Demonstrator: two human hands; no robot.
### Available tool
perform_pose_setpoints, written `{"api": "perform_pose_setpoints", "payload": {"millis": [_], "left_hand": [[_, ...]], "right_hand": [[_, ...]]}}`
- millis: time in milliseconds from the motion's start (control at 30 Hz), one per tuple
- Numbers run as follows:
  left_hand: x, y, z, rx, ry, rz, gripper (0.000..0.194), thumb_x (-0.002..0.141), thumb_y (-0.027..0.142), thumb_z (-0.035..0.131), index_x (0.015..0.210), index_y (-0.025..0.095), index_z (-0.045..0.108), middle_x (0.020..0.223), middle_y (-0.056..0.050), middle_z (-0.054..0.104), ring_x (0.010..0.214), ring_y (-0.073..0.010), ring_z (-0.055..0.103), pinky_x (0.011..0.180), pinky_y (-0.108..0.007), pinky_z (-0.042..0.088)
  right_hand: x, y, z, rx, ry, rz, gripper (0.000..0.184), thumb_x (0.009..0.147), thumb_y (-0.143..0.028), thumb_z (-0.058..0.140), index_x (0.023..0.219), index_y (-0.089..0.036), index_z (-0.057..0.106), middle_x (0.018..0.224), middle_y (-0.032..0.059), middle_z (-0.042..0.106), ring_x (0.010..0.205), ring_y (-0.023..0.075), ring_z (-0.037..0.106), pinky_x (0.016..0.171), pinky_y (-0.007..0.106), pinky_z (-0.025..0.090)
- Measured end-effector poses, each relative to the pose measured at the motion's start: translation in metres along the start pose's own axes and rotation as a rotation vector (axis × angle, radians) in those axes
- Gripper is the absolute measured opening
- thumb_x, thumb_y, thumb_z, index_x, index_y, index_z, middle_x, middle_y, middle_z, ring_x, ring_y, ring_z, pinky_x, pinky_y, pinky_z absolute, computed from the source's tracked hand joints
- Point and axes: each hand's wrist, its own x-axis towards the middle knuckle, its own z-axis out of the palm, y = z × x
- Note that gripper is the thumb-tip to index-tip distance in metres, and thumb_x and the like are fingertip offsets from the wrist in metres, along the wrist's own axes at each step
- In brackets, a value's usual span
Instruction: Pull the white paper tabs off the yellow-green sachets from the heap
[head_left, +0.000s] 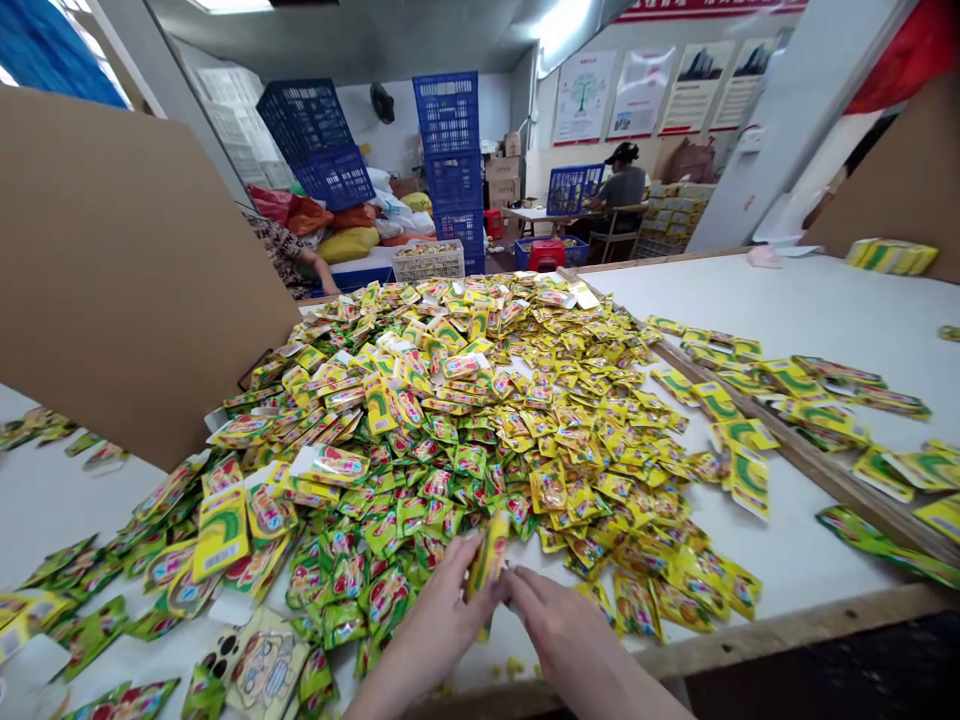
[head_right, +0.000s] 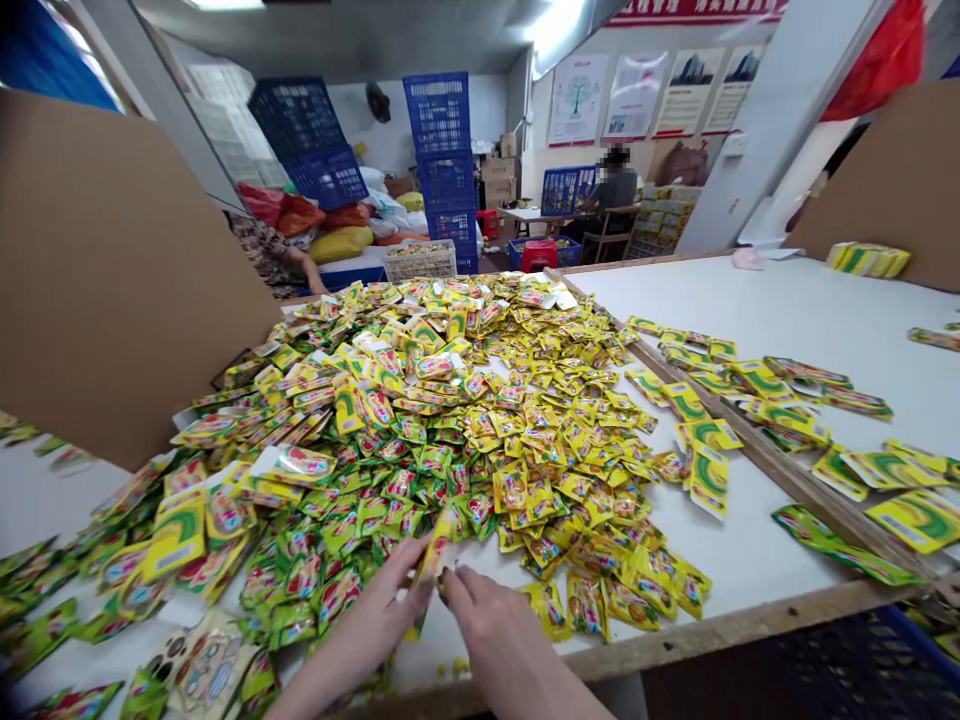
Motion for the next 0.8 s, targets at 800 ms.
{"api": "perform_pose_setpoints", "payload": {"millis": [800], "left_hand": [[-0.020,0.023,0.017,-0.555,-0.248,-0.035,0.048,0.046,0.041,0.079,0.075,0.017,0.049,0.061,0.007,0.039,0.055,-0.0070,0.033,0.054,-0.022,0.032]], "right_hand": [[-0.009,0.006,-0.067,0.561,0.292,-0.145,0.043,0.077,0.001,0.038,0.109,-0.024,0.050,0.105,0.0059,0.055,0.102,0.0145,0.053,0.085,0.023,0.045]]}}
